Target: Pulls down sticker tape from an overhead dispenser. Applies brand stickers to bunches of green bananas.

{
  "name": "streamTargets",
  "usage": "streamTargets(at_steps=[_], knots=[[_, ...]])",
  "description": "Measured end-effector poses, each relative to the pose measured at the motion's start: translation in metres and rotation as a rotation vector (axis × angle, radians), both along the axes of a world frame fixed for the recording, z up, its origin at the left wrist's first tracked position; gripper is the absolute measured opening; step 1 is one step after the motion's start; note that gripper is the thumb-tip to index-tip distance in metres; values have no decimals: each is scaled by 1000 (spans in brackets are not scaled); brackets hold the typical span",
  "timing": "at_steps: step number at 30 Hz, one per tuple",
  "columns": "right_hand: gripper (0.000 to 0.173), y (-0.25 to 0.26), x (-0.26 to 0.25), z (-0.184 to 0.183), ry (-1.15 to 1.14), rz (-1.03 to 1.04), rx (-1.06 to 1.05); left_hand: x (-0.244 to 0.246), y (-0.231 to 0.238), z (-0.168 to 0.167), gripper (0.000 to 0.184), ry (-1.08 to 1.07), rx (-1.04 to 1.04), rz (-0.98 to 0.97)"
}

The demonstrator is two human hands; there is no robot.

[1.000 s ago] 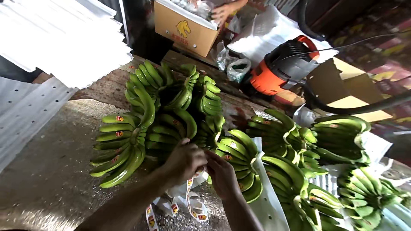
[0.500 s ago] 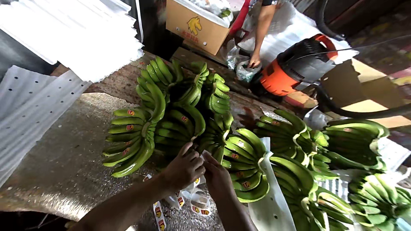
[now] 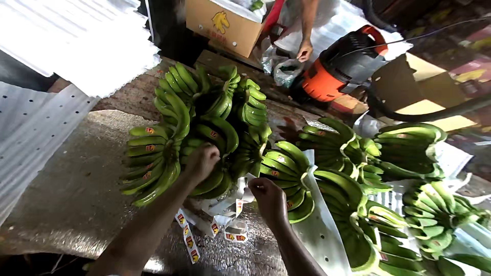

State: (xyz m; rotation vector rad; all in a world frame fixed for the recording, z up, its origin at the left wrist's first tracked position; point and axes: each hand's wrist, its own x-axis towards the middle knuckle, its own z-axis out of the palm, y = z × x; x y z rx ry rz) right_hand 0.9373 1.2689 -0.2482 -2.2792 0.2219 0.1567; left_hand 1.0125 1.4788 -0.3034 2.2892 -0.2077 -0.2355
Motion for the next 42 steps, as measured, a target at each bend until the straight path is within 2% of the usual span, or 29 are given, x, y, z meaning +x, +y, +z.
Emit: streamTargets(at_steps=[2,4,6,8,11,14,16,18,19,22,24,26,27,30,32,33,36,38,40,42], knots=[[12,-1,-1,-2,7,-11,1,-37,-16,7,17,-283,-203,-218],[13,0,-2,-6,37,-59,69,-67,-34,12,11,-483,-140,-375],[13,2,-6,-12,95,-127,211,-86,-44,10,9,-590,16,-399],[13,5,-13,-18,174,-217,389,-96,-47,3,11,-684,73,-353],[5,9,-25,-23,285,-358,630,-106,-43,-9,14,-814,40,-345],[18,9,-39,-34,385,-474,884,-112,-34,-24,17,-925,-37,-408],[19,9,-48,-41,404,-543,940,-117,-31,-35,16,-954,-68,-435],[15,3,-53,-48,325,-580,893,-122,-31,-47,16,-829,-162,-297],[12,-3,-54,-51,262,-594,850,-122,-30,-45,16,-647,-232,-155],[9,-21,-50,-50,128,-626,774,-78,-16,-28,31,207,-454,366],[23,-29,-48,-43,114,-510,736,-45,-6,-43,45,475,-511,593],[44,-33,-48,-38,111,-300,618,-26,-1,-55,50,577,-399,629],[45,-33,-47,-37,99,-227,544,-20,0,-55,50,605,-298,584],[20,-37,-45,-35,66,-96,335,-6,2,-37,53,640,137,335],[11,-41,-45,-31,48,-60,258,-6,-2,-30,49,551,293,256],[9,-42,-43,-29,48,-74,262,-11,-6,-22,41,463,299,237],[8,-48,-40,-31,45,-115,348,-46,-25,0,26,132,39,117],[9,-51,-42,-31,81,-145,443,-78,-47,5,17,-178,-118,-60],[8,-52,-45,-28,156,-171,547,-103,-67,7,13,-430,-97,-291],[7,-51,-49,-25,236,-182,615,-116,-79,7,13,-576,-41,-405]])
